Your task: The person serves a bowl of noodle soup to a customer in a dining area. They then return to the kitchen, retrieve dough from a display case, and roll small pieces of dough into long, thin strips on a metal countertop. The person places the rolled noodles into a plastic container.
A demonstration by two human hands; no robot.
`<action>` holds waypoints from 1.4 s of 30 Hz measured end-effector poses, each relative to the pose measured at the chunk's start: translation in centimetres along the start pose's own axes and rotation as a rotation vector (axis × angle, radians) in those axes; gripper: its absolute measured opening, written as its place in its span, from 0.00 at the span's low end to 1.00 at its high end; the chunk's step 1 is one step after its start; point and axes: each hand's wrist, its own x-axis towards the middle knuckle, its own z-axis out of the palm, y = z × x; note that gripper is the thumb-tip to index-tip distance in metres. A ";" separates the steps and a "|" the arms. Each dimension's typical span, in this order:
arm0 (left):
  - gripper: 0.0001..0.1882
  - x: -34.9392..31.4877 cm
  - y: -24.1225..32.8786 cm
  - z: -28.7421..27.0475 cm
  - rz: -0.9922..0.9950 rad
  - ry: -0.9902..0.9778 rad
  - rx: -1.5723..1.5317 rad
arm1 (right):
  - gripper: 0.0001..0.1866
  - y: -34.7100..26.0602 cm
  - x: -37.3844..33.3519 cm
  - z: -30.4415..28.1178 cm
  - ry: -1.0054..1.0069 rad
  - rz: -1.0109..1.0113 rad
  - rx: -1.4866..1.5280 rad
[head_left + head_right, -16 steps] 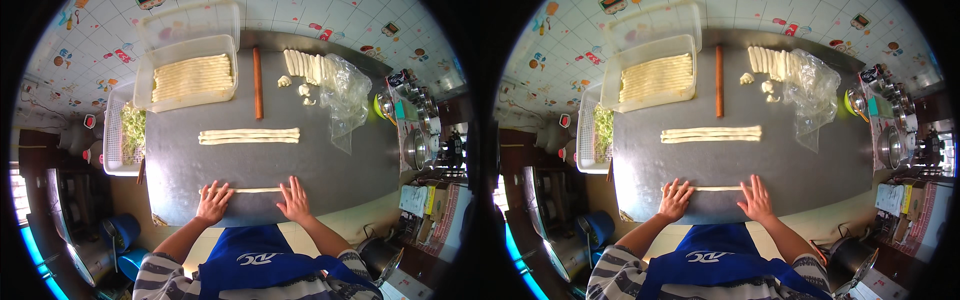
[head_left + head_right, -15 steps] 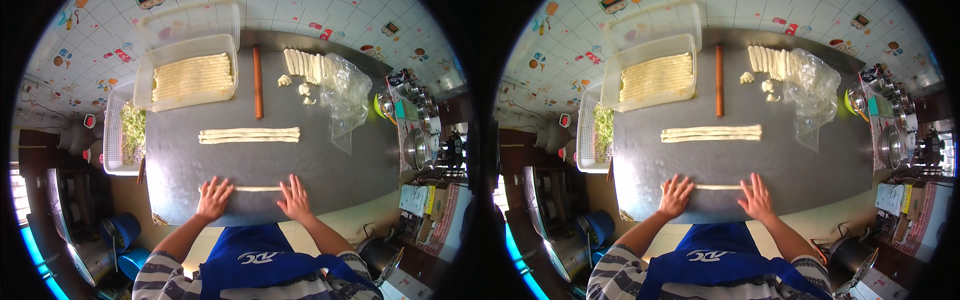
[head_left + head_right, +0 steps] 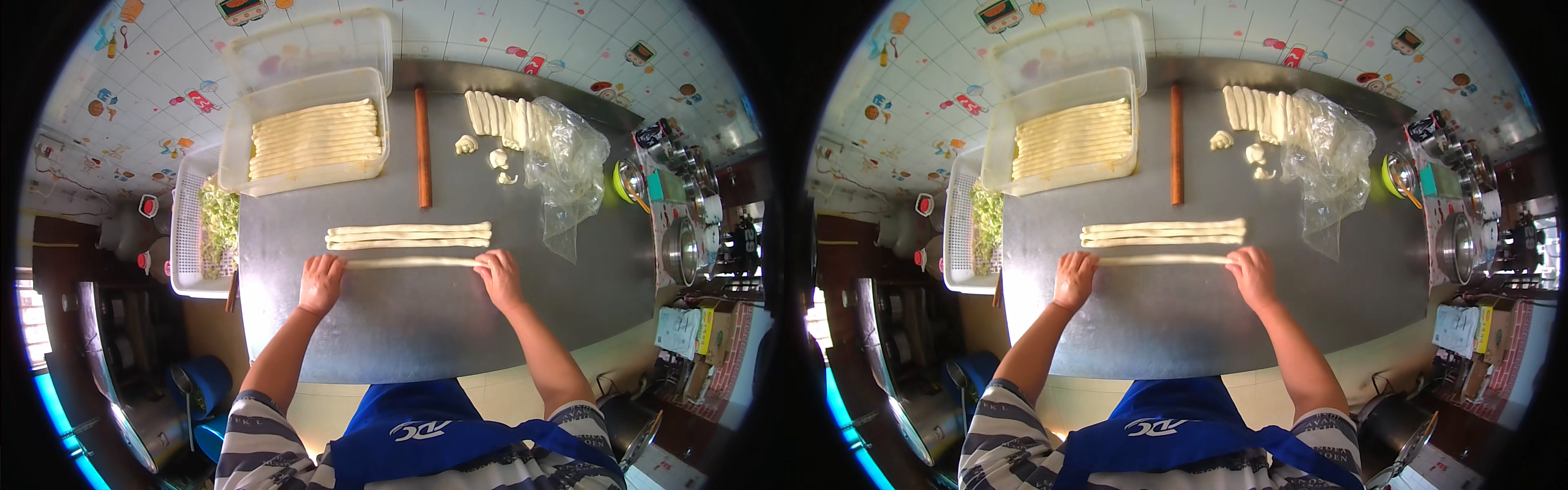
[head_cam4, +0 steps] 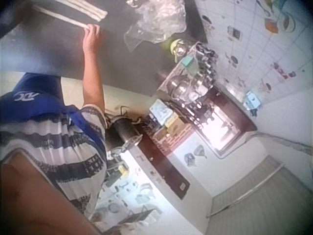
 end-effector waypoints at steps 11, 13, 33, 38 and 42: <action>0.24 0.9 4.8 1.7 0.254 -0.215 -0.105 | 0.12 8.4 14.5 -3.0 0.090 0.082 0.008; 0.26 1.2 4.9 1.8 0.210 -0.267 -0.128 | 0.08 11.7 21.1 -3.2 0.093 0.175 -0.039; 0.26 1.5 4.1 2.2 0.198 -0.205 -0.154 | 0.21 19.2 41.9 -5.8 -0.736 0.090 -0.572; 0.25 1.1 4.1 2.1 0.185 -0.259 -0.121 | 0.26 19.4 40.5 -4.5 -0.662 0.190 -0.486; 0.25 1.4 4.2 2.1 0.202 -0.250 -0.109 | 0.27 20.7 40.9 -4.3 -0.730 0.149 -0.618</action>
